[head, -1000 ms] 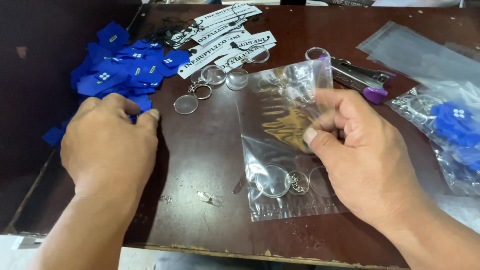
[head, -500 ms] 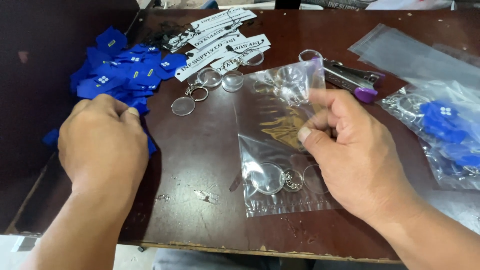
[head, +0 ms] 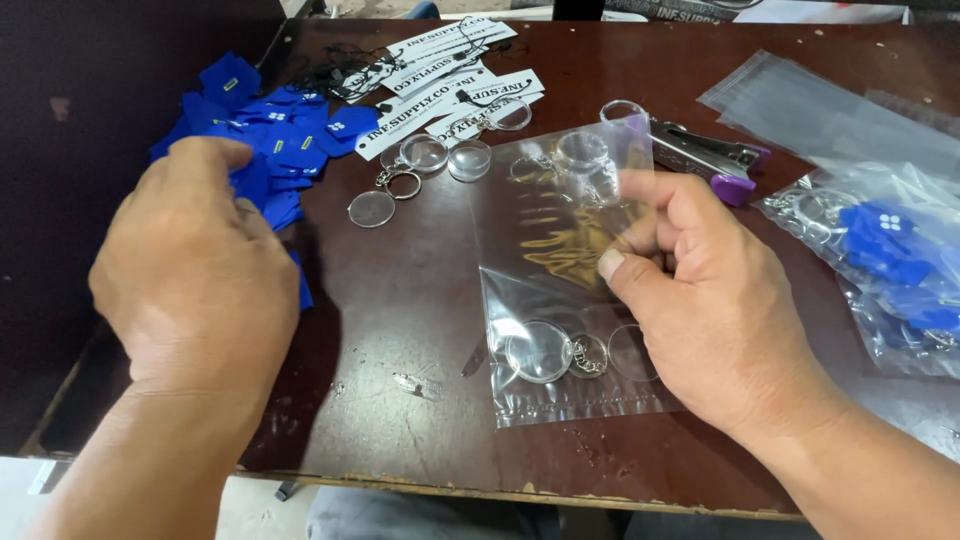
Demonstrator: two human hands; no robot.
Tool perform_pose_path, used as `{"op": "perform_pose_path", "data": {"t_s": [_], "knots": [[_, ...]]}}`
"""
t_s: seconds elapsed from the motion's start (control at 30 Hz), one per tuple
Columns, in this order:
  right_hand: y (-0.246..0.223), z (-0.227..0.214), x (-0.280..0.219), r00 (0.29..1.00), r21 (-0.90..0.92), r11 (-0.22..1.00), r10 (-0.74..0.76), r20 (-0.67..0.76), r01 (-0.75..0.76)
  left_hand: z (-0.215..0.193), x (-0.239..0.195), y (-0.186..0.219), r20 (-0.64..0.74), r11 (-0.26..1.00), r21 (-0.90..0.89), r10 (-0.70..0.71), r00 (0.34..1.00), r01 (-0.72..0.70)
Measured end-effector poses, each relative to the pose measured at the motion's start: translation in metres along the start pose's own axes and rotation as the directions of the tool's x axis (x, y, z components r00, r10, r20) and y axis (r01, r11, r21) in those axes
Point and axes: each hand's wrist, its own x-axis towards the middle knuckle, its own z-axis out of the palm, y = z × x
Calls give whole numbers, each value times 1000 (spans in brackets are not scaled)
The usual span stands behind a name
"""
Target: Assembling and packaging keychains by placing fabric tags and plastic housings into small bags
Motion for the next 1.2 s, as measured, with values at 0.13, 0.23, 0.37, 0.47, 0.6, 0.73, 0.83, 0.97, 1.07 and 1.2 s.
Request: {"op": "perform_pose_path", "data": {"t_s": [0.13,0.23,0.37,0.47,0.6,0.73,0.83,0.97,1.07,1.2], "knots": [[-1,0,-1,1000,15,999,-31,-3,31,7,-7,7,-160,991,15,136,978,-135],[-1,-1,-2,1000,13,1000,-6,6,5,6,-7,14,-67,986,-124,106,992,-114],[-4,-1,-2,1000,8,1000,-1,8,0,0,-6,29,-104,905,-406,91,990,-126],[-4,-1,-2,1000,7,1000,4,10,-4,-8,-5,44,41,875,-480,-46,998,60],[2,-1,-2,998,17,998,-68,-7,68,-7,-6,54,71,837,-539,-67,995,95],[3,-1,-3,996,32,996,-88,-4,88,-22,-9,70,130,785,-590,-139,982,189],[-2,-2,-5,994,69,992,-108,-22,110,-32,-11,83,402,585,-631,-314,860,509],[-5,-2,-7,995,163,982,-90,-40,96,-35,-18,94,479,640,-541,-298,826,545],[0,0,-6,991,216,967,-127,-48,134,-42,-14,104,510,636,-553,-253,822,539],[8,0,-2,987,174,972,-150,-58,158,-28,-8,108,501,693,-537,-196,843,481]]}}
